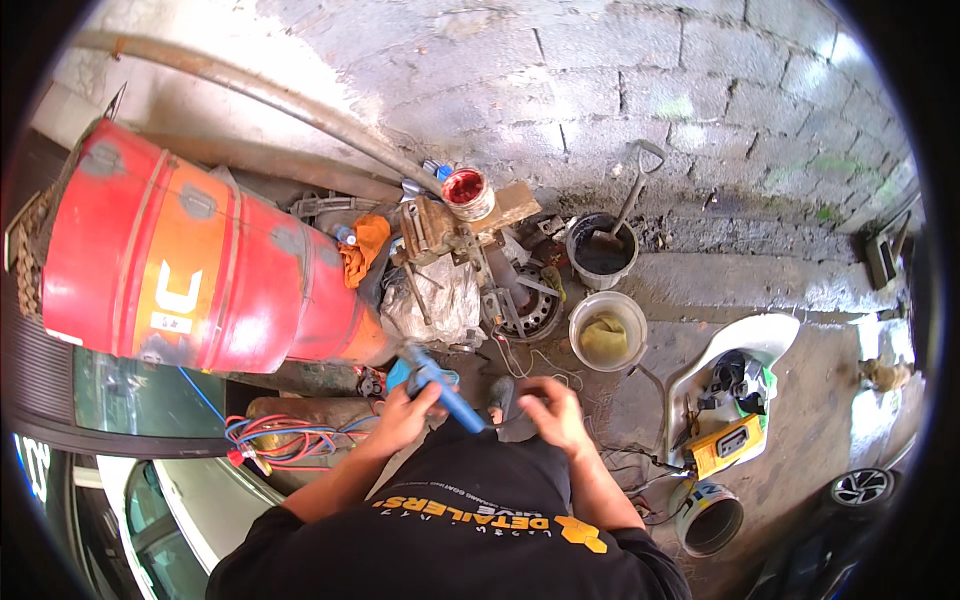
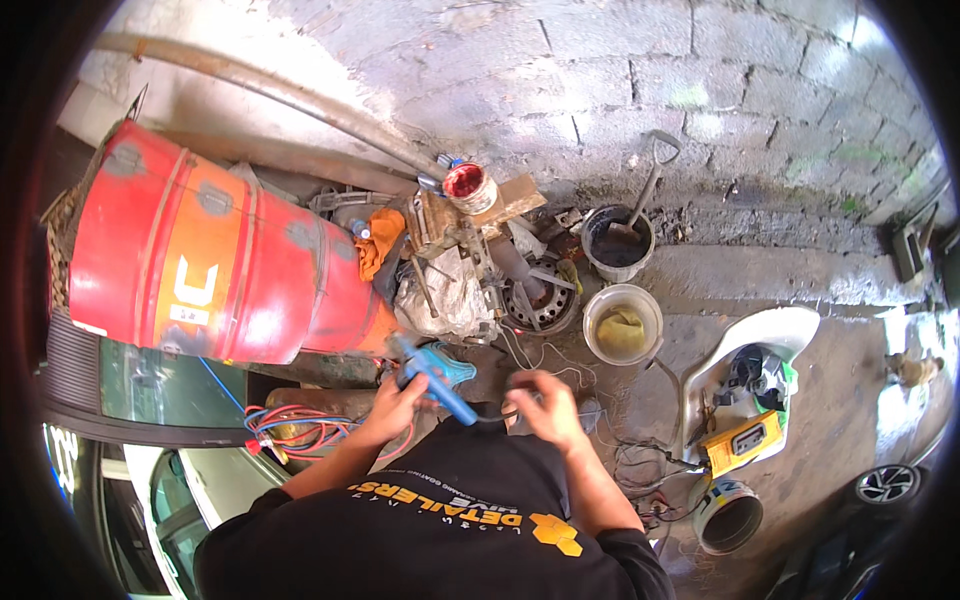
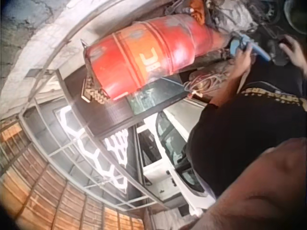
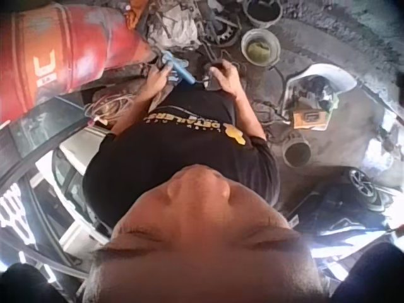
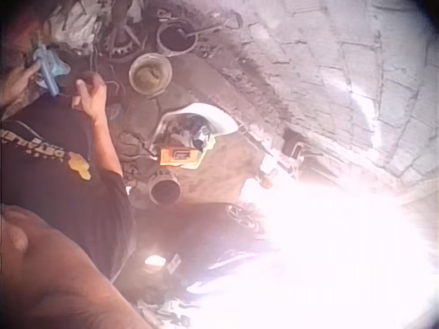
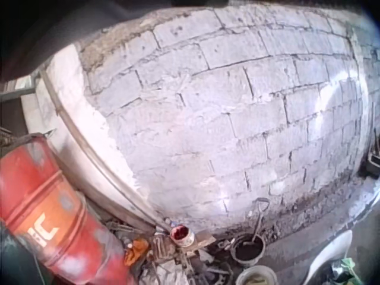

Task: The person welds a metal frame using a handheld welding torch. They repeatedly position the torch, strike an arc to fuse the metal, and inspect the joint. The person also uses a hammer to tap the welded area and adjusts the metal frame's position on a makeshift workbench.

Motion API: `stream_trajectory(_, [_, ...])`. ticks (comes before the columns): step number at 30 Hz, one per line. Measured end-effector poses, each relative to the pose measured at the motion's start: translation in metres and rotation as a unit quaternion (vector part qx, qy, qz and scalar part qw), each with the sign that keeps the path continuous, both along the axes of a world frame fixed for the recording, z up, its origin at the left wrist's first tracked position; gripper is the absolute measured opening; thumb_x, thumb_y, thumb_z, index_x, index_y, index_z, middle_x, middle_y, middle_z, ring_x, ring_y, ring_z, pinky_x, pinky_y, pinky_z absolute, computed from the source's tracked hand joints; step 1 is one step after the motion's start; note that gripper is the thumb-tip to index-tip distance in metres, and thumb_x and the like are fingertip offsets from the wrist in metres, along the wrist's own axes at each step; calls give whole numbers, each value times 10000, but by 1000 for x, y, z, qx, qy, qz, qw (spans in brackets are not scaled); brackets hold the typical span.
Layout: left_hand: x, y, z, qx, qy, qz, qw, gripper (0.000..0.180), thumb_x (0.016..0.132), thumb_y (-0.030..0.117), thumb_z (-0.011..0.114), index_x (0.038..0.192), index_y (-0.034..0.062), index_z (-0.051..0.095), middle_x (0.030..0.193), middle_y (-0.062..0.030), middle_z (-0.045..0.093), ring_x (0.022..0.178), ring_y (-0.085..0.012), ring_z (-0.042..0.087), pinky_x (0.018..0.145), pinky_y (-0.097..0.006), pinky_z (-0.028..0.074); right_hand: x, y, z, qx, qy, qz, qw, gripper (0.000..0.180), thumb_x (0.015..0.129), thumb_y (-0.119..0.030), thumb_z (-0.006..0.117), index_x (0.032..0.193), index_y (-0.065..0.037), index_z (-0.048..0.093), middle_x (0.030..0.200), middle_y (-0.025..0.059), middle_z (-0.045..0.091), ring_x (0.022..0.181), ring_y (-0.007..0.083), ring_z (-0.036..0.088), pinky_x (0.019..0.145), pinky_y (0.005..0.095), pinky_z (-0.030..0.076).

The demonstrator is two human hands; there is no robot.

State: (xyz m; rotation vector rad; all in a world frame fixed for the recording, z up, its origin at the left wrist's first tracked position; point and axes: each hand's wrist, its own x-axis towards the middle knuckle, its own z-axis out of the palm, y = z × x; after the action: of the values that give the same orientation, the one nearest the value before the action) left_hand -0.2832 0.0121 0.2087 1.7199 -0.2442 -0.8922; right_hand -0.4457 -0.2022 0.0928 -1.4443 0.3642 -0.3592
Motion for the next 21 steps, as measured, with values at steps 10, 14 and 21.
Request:
stream_trajectory(10, [87, -51, -20, -141, 25, -81, 986, 326, 983, 272, 687, 1190, 20, 679, 1042, -17, 698, 958, -96, 631, 883, -287, 506, 120, 33, 108, -68, 135, 109, 982, 567, 1010, -321, 565, 1401, 50, 386, 864, 262, 692, 801, 445, 684, 754, 455, 529])
stream_trajectory(14, [126, -48, -33, -163, 74, -126, 976, 336, 1004, 218, 653, 1250, -11, 652, 1190, -67, 688, 1093, -141, 635, 964, -309, 510, 151, 57, 81, -188, 111, 12, 976, 559, 1012, -244, 547, 1441, 58, 354, 997, 319, 684, 925, 489, 678, 792, 499, 536])
stream_trajectory(21, [172, -43, -64, -242, 205, -67, 946, 362, 1003, 198, 653, 1295, -11, 613, 1207, -65, 674, 1096, -152, 644, 966, -311, 528, 207, 76, 74, -213, 128, -42, 968, 549, 1007, -241, 563, 1436, 54, 387, 1092, 344, 660, 996, 505, 662, 841, 489, 543])
